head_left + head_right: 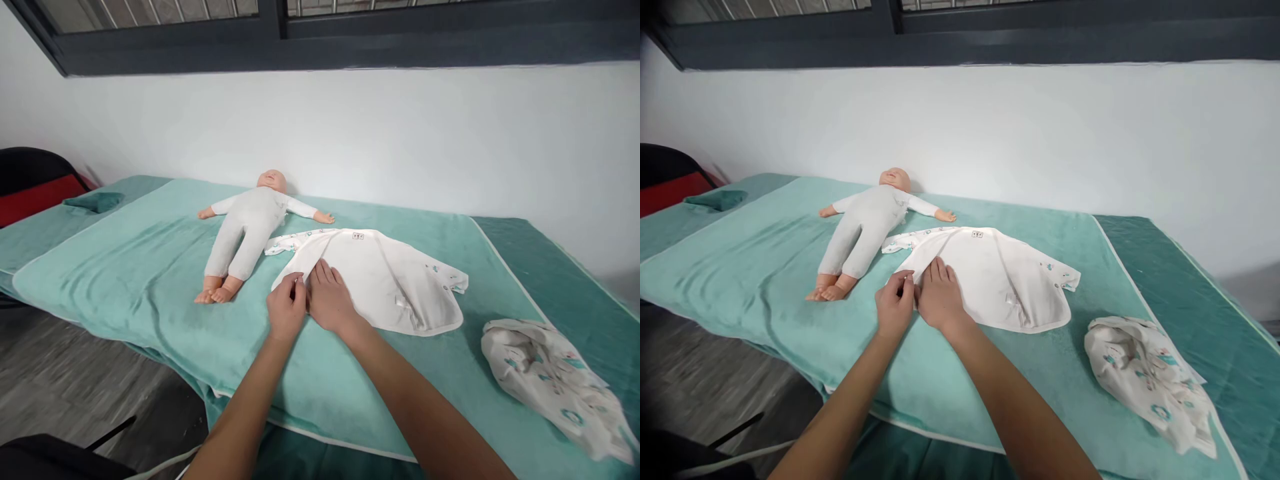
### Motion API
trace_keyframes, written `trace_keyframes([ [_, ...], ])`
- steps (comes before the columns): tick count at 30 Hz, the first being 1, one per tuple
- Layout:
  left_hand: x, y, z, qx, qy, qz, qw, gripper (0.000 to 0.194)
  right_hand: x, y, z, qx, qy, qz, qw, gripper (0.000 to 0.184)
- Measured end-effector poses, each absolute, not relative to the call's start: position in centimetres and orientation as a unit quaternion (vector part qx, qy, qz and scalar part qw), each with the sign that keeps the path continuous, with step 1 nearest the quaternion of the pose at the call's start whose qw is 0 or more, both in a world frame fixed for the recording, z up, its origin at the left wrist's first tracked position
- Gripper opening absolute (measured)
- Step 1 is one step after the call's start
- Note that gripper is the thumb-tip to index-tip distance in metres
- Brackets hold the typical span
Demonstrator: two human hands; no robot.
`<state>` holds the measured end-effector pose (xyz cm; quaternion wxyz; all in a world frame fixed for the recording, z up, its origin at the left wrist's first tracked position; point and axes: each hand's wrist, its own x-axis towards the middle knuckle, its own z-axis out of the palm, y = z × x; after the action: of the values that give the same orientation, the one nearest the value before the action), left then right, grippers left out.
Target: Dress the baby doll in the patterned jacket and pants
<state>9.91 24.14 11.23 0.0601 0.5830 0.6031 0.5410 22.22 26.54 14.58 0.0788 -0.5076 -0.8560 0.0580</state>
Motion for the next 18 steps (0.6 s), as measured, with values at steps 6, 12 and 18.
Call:
trace_keyframes([
  [6,10.1,24.1,11.6,0.574,0.623,0.526,0.082,0.025,26.9,26.3,13.9,-0.601,-0.794,0.035,0.088,0.069],
  [12,10.1,24.1,11.5,0.562,0.631,0.525,0.105,0.025,31.7,25.5,14.0,-0.666,-0.743,0.011,0.059,0.07],
  [18,9.8,24.0,11.8,0.565,0.629,0.521,0.116,0.026,33.4,23.8,14.1,-0.707,-0.705,0.005,0.059,0.072],
])
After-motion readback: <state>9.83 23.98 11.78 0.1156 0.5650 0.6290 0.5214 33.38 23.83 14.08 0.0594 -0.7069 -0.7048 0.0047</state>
